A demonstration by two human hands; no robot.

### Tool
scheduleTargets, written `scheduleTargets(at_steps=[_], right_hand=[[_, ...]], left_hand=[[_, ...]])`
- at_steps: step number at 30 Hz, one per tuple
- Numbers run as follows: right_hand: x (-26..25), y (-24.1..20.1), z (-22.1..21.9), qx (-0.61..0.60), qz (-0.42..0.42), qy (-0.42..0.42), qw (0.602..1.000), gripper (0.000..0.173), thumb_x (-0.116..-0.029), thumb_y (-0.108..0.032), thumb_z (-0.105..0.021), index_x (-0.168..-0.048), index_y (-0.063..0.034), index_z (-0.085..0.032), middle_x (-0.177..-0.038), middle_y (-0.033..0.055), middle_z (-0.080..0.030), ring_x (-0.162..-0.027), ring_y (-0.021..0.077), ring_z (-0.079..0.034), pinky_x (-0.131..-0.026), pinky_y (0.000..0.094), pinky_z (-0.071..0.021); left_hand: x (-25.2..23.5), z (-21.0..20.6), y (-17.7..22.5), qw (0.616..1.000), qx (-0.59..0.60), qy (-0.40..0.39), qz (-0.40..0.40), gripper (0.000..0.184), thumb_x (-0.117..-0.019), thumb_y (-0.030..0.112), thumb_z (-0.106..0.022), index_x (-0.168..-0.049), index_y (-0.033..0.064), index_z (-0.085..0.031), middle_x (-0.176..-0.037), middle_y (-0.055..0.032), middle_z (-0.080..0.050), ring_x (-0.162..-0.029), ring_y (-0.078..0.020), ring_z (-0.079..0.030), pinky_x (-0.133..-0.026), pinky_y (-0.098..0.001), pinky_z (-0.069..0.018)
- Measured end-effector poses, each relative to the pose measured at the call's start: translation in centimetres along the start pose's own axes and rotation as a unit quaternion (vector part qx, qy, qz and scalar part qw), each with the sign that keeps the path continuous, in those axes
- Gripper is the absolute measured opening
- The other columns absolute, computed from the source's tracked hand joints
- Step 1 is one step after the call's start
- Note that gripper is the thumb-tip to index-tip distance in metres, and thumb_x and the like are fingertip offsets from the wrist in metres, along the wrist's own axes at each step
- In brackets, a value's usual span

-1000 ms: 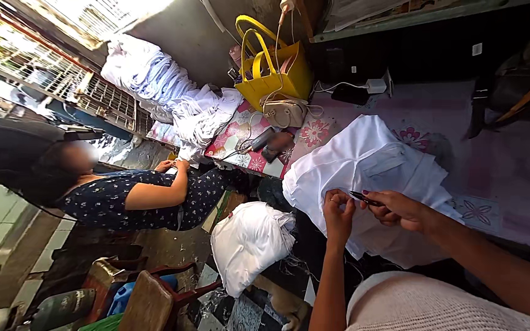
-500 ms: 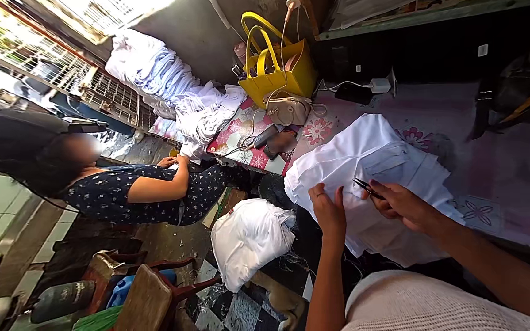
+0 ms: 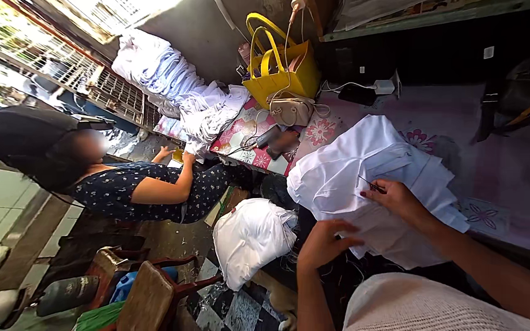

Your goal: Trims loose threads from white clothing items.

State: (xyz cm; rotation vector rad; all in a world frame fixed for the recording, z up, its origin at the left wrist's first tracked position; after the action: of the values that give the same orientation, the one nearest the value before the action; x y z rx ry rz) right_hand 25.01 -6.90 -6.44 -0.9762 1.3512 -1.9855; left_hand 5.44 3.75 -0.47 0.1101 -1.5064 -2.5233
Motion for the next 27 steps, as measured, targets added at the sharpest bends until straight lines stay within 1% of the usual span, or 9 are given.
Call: scheduleTargets(at_steps=[3, 6, 8, 10, 13, 15, 19, 23, 27], right_hand=[[0.2, -0.6, -0.3, -0.043, -0.023, -0.020, 0.999, 0.017, -0.0992, -0.016, -0.067, -0.096, 0.0011, -0.066, -0.069, -0.0013, -0.050, -0.055, 0.0035, -0.041, -0.053, 0.0226, -0.0364], [0.9, -0.6, 0.1, -0.165, -0.055, -0.045, 0.984, 0.014, -0.1024, -0.012, -0.060, -0.090, -0.0059, -0.060, -0.059, -0.0082, -0.041, -0.044, -0.0003, -0.032, -0.043, 0.0171, -0.0281], [1.3, -0.4, 0.3, -0.196, -0.060, -0.051, 0.977, 0.014, -0.1024, -0.010, -0.059, -0.088, -0.0073, -0.060, -0.057, -0.0090, -0.041, -0.043, -0.0009, -0.032, -0.042, 0.0164, -0.0276], [1.3, -0.2, 0.1, -0.173, -0.045, -0.051, 0.983, 0.015, -0.1020, -0.011, -0.059, -0.087, -0.0068, -0.059, -0.058, -0.0084, -0.042, -0.044, -0.0005, -0.034, -0.043, 0.0169, -0.0294], [1.4, 0.0, -0.1, -0.064, 0.031, -0.020, 0.997, 0.019, -0.1022, -0.017, -0.061, -0.094, -0.0009, -0.065, -0.067, -0.0039, -0.048, -0.053, 0.0004, -0.041, -0.052, 0.0191, -0.0356], [1.9, 0.3, 0.1, 0.024, 0.110, 0.024, 0.993, 0.032, -0.1036, -0.028, -0.058, -0.107, 0.0027, -0.067, -0.077, 0.0052, -0.060, -0.064, 0.0081, -0.052, -0.062, 0.0275, -0.0451], [4.0, 0.3, 0.6, 0.188, 0.253, 0.138, 0.939, 0.049, -0.1057, -0.038, -0.047, -0.114, 0.0053, -0.066, -0.073, 0.0156, -0.066, -0.058, 0.0270, -0.063, -0.054, 0.0439, -0.0518], [4.7, 0.7, 0.4, 0.288, 0.315, 0.187, 0.885, 0.050, -0.1042, -0.042, -0.047, -0.107, 0.0034, -0.069, -0.068, 0.0137, -0.066, -0.053, 0.0291, -0.064, -0.046, 0.0438, -0.0500], [4.2, 0.7, 0.2, 0.313, 0.339, 0.194, 0.866, 0.046, -0.1036, -0.038, -0.049, -0.104, 0.0027, -0.069, -0.067, 0.0133, -0.065, -0.052, 0.0290, -0.063, -0.046, 0.0417, -0.0491]], left_hand=[[-3.1, -1.5, -0.1, 0.982, 0.002, 0.166, 0.096, 0.021, -0.0982, 0.012, -0.065, -0.100, -0.0081, -0.072, -0.089, -0.0144, -0.074, -0.080, -0.0168, -0.072, -0.079, -0.0349, -0.0594], [-4.9, -3.3, -1.9, 0.963, 0.038, 0.207, 0.170, 0.031, -0.1030, 0.021, -0.060, -0.092, -0.0052, -0.073, -0.078, -0.0098, -0.071, -0.070, -0.0125, -0.068, -0.072, -0.0335, -0.0575], [-5.6, -4.4, -2.8, 0.940, 0.143, 0.258, 0.172, 0.031, -0.1049, 0.019, -0.055, -0.091, -0.0033, -0.072, -0.073, -0.0021, -0.066, -0.063, -0.0046, -0.059, -0.063, -0.0244, -0.0507], [-6.2, -5.0, -3.2, 0.873, 0.330, 0.319, 0.164, 0.021, -0.1034, 0.011, -0.056, -0.096, -0.0045, -0.068, -0.073, 0.0008, -0.064, -0.063, -0.0029, -0.059, -0.063, -0.0203, -0.0519], [-6.8, -5.1, -2.7, 0.740, 0.539, 0.368, 0.164, 0.008, -0.1003, -0.002, -0.054, -0.101, 0.0016, -0.060, -0.082, -0.0034, -0.069, -0.073, -0.0118, -0.068, -0.075, -0.0287, -0.0598], [-7.0, -4.9, -2.3, 0.705, 0.584, 0.357, 0.187, 0.008, -0.1053, 0.002, -0.047, -0.107, 0.0036, -0.055, -0.082, -0.0050, -0.070, -0.073, -0.0148, -0.071, -0.074, -0.0309, -0.0612], [-7.3, -5.0, -1.6, 0.709, 0.589, 0.348, 0.173, 0.012, -0.1082, 0.007, -0.040, -0.101, 0.0067, -0.050, -0.074, -0.0034, -0.066, -0.067, -0.0148, -0.070, -0.071, -0.0309, -0.0613], [-7.4, -5.2, -1.3, 0.711, 0.597, 0.338, 0.152, 0.014, -0.1083, 0.006, -0.039, -0.099, 0.0060, -0.050, -0.073, -0.0045, -0.067, -0.068, -0.0162, -0.071, -0.073, -0.0322, -0.0618], [-7.2, -5.2, -1.2, 0.711, 0.601, 0.335, 0.145, 0.015, -0.1086, 0.007, -0.038, -0.100, 0.0063, -0.050, -0.075, -0.0051, -0.068, -0.069, -0.0163, -0.071, -0.074, -0.0323, -0.0617]])
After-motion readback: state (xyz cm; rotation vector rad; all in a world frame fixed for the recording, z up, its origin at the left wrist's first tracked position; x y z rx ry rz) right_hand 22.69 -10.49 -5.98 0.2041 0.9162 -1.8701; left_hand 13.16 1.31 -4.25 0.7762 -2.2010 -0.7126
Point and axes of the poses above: each hand's wrist, its own x-axis away from the middle knuckle, its own z-axis out of the back of the hand, y = z × x, the point moved 3 cm from there along -x, towards the middle knuckle
